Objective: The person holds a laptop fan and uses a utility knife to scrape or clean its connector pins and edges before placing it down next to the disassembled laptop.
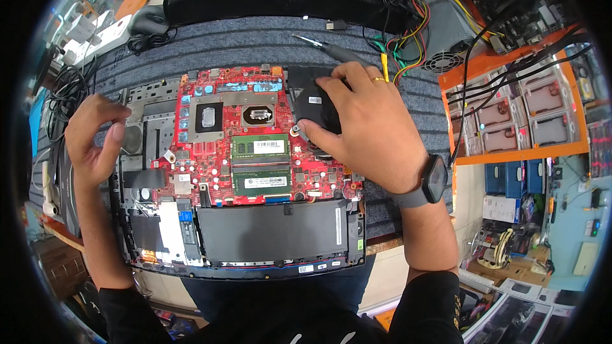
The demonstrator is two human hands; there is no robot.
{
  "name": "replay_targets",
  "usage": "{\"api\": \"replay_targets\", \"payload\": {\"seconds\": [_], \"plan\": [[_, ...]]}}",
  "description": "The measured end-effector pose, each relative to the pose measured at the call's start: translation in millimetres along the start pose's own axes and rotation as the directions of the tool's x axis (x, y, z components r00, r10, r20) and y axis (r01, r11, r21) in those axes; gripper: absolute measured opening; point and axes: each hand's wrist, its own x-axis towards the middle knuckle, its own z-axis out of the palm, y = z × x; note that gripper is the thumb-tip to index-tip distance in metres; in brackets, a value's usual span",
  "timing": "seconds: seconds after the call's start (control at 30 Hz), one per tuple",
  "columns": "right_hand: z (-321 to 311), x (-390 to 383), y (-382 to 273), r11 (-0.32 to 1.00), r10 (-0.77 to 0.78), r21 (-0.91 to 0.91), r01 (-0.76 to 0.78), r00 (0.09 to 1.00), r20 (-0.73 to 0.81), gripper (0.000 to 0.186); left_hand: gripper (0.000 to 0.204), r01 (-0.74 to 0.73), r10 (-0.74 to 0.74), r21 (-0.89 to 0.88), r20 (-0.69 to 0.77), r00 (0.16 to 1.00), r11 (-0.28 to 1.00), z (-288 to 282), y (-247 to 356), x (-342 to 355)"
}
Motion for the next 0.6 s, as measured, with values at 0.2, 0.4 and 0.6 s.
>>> {"api": "replay_targets", "payload": {"seconds": [0.2, 0.4, 0.6], "plan": [[-10, -2, -17, 0.978, 0.205, 0.020, -0.210, 0.969, 0.137, 0.062, 0.011, -0.026, 0.026, -0.002, -0.052, 0.998, 1.000, 5, 1, 4], [-13, 4, -19, 0.969, 0.217, 0.103, -0.225, 0.973, 0.083, 0.062, 0.011, -0.018, 0.019, 0.012, -0.069, 0.997, 1.000, -1, 4, 4], [-14, 5, -15, 0.972, 0.205, 0.107, -0.211, 0.977, 0.061, 0.060, 0.010, -0.011, 0.011, 0.003, -0.063, 0.998, 1.000, 4, 5, 3]]}}
